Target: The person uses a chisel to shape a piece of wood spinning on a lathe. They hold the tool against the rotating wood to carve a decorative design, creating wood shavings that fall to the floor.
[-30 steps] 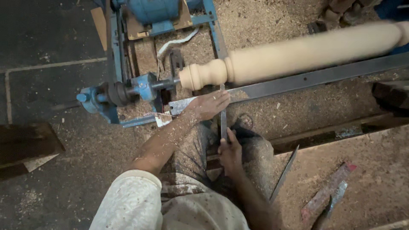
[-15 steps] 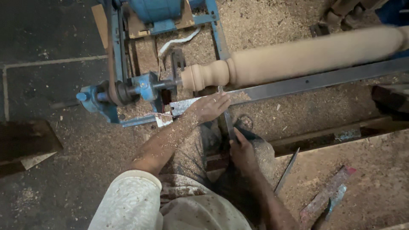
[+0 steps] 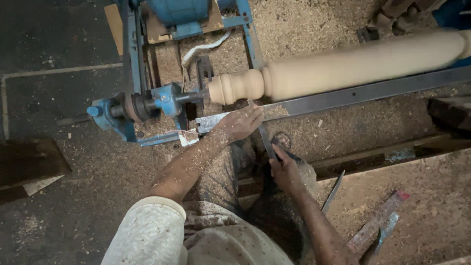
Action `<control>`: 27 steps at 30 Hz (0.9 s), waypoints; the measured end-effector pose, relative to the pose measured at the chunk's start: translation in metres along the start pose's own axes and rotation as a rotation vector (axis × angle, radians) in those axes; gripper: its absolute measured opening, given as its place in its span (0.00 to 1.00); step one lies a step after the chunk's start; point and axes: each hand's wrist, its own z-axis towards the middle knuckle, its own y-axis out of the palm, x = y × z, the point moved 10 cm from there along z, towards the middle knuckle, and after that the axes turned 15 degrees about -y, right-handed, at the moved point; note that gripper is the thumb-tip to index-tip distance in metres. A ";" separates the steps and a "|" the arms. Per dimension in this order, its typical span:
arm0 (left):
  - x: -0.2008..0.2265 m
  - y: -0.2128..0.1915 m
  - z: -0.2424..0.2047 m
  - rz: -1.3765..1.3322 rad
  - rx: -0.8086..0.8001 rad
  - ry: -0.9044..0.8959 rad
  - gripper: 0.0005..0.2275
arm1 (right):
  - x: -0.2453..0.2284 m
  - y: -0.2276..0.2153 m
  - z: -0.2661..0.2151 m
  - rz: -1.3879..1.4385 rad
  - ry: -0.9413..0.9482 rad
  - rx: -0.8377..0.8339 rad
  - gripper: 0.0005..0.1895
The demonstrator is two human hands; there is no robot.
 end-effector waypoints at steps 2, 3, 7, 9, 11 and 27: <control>0.000 0.002 -0.002 0.036 0.013 0.003 0.15 | 0.002 -0.001 -0.006 -0.016 0.125 -0.066 0.27; 0.000 0.002 -0.002 0.053 0.019 0.004 0.15 | -0.002 -0.002 -0.005 -0.032 0.107 -0.056 0.27; 0.000 0.001 -0.007 0.073 0.025 -0.013 0.16 | -0.004 -0.004 0.002 -0.009 0.007 -0.006 0.27; -0.001 0.013 -0.008 0.048 -0.070 -0.044 0.17 | -0.002 -0.006 0.003 -0.001 -0.031 0.000 0.27; 0.001 0.014 -0.011 0.114 0.008 -0.021 0.16 | 0.000 -0.009 0.007 -0.044 -0.054 -0.020 0.27; -0.002 0.016 -0.003 0.112 -0.078 0.006 0.20 | -0.020 -0.018 0.016 -0.202 0.073 -0.162 0.28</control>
